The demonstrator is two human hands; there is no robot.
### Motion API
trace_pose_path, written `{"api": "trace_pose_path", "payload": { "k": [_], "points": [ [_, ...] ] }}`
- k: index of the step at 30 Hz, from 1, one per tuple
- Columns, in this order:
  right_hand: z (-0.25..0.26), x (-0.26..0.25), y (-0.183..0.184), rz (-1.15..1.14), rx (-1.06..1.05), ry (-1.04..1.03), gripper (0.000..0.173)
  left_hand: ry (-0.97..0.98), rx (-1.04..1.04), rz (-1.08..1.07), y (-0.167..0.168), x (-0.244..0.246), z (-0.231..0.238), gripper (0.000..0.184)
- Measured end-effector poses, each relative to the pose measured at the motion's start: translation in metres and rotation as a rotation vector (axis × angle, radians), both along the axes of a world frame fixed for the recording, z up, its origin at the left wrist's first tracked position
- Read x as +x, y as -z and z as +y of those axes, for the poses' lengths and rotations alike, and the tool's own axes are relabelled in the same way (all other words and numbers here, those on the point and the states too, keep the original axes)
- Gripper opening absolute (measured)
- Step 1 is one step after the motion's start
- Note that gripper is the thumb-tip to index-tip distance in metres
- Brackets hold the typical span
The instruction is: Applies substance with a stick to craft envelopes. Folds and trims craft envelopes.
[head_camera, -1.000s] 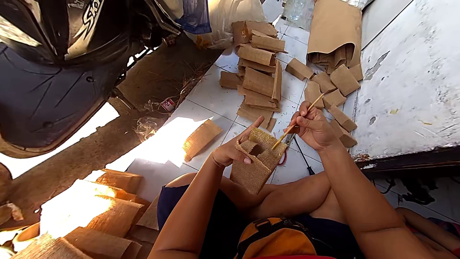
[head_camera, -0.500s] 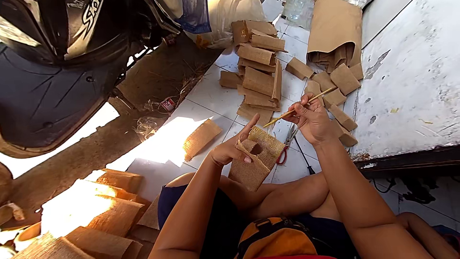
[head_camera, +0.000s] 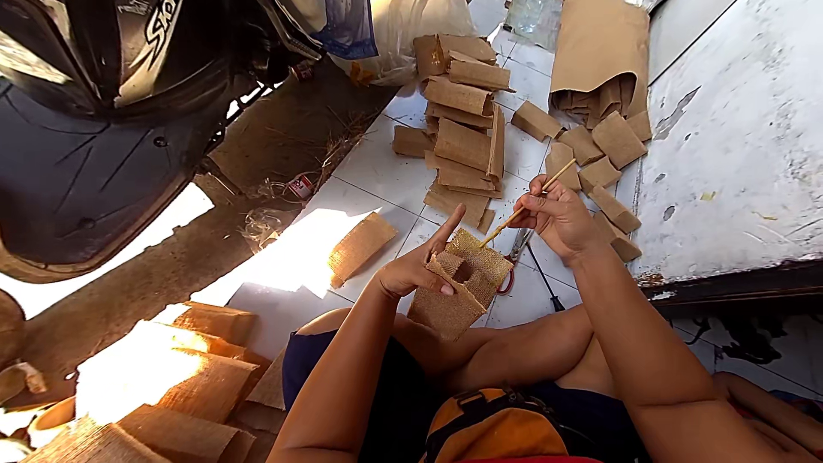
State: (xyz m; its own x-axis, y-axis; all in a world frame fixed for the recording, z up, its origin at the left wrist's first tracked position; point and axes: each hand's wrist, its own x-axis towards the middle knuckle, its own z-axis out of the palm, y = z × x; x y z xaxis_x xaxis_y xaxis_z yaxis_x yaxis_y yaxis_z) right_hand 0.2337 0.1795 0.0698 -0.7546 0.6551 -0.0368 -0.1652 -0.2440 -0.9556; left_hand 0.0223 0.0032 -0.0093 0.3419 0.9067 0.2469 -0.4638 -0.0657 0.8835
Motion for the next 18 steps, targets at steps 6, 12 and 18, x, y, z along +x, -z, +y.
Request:
{"api": "trace_pose_path", "payload": {
  "k": [6,12,18],
  "points": [
    [-0.006,-0.002,-0.009,-0.094,-0.084,0.098,0.013,0.020,-0.041,0.041,0.000,0.003,0.003,0.138],
    [0.014,0.000,0.007,-0.116,0.027,0.412,0.013,-0.156,0.013,0.160,-0.010,-0.020,-0.004,0.134],
    [0.031,0.039,0.045,-0.188,0.037,0.549,0.016,-1.156,-0.046,0.350,-0.037,-0.124,-0.072,0.127]
  ]
}}
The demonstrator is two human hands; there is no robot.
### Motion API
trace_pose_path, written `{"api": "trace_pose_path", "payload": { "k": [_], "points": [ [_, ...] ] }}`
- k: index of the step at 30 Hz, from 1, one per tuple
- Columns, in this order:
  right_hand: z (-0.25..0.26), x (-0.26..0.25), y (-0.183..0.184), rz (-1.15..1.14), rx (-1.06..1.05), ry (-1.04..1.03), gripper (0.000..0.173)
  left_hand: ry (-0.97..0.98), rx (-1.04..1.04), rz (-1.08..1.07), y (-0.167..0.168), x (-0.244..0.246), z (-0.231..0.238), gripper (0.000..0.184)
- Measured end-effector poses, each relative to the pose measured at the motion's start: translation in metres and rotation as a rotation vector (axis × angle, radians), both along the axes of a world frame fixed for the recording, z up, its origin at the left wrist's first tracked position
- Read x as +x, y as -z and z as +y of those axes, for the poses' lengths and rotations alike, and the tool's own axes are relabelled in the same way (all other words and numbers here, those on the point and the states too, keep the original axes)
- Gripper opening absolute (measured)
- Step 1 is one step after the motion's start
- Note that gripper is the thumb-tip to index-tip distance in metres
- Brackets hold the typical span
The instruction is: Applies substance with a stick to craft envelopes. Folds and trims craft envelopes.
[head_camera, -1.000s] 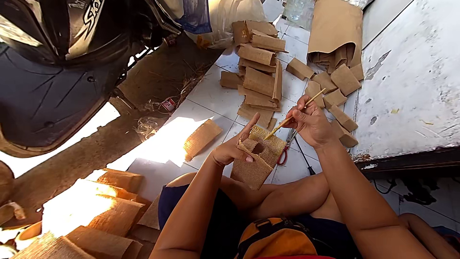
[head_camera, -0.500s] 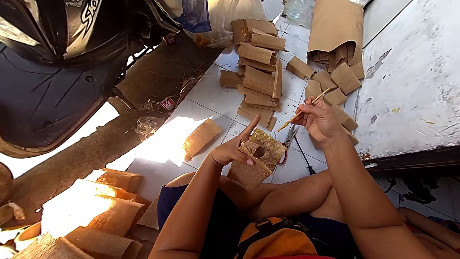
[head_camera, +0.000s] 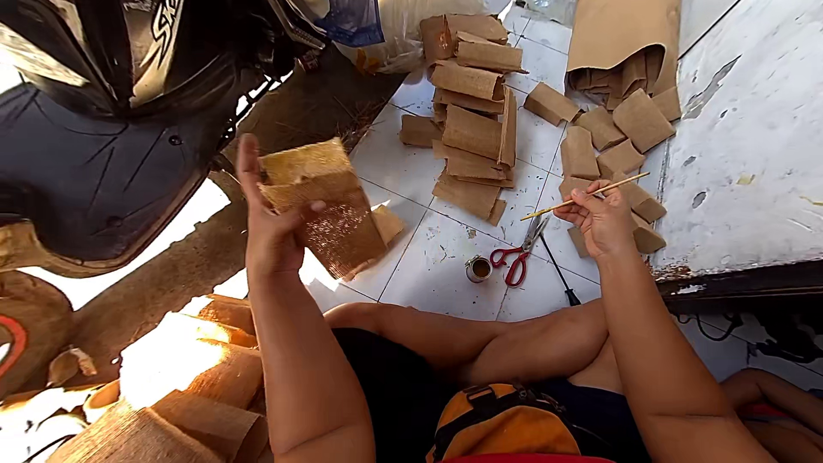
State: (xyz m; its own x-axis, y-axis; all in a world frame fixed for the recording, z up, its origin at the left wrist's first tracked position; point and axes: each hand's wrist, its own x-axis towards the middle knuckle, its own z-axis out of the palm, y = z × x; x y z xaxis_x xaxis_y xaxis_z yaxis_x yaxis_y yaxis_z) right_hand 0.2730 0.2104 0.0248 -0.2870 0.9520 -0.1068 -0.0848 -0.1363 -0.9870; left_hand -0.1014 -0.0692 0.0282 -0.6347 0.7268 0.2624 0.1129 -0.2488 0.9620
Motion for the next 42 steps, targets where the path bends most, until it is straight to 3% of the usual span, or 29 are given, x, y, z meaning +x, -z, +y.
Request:
{"api": "trace_pose_path", "payload": {
  "k": [4,8,11,19,22,24,25,28,30,32,37,42],
  "points": [
    [0.007,0.015,0.028,-0.015,-0.085,0.042,0.014,-0.326,-0.234,-0.003,0.002,-0.006,-0.004,0.123],
    [0.015,0.017,0.035,-0.018,-0.135,0.032,0.015,-0.285,-0.676,-0.026,0.027,-0.010,0.025,0.118],
    [0.016,0.014,0.039,-0.034,-0.163,0.011,0.014,-0.246,-0.839,-0.042,0.050,-0.014,0.047,0.115],
    [0.029,0.010,0.041,-0.033,-0.227,-0.016,0.015,-0.304,-1.023,-0.032,0.111,-0.022,0.059,0.111],
    [0.035,0.010,0.041,-0.027,-0.238,0.001,0.015,-0.465,-1.057,0.189,0.106,-0.024,0.066,0.121],
    [0.038,0.012,0.042,-0.016,-0.237,0.020,0.015,-0.559,-0.999,0.397,0.084,-0.003,0.080,0.105],
    [0.039,0.013,0.041,-0.009,-0.231,0.024,0.015,-0.510,-0.907,0.445,0.072,0.017,0.088,0.093],
    [0.040,0.014,0.037,0.009,-0.215,0.027,0.015,-0.076,-0.818,0.240,0.072,0.086,0.116,0.070],
    [0.040,0.015,0.035,0.022,-0.218,0.024,0.016,0.188,-0.970,-0.009,0.098,0.127,0.130,0.067],
    [0.039,0.018,0.035,0.026,-0.217,0.015,0.016,0.320,-1.147,-0.170,0.121,0.157,0.142,0.071],
    [0.042,0.028,0.034,0.043,-0.199,0.018,0.016,0.221,-1.294,-0.321,0.157,0.185,0.159,0.078],
    [0.045,0.033,0.029,0.078,-0.199,0.024,0.016,0.141,-1.235,-0.500,0.153,0.197,0.166,0.075]
  ]
}}
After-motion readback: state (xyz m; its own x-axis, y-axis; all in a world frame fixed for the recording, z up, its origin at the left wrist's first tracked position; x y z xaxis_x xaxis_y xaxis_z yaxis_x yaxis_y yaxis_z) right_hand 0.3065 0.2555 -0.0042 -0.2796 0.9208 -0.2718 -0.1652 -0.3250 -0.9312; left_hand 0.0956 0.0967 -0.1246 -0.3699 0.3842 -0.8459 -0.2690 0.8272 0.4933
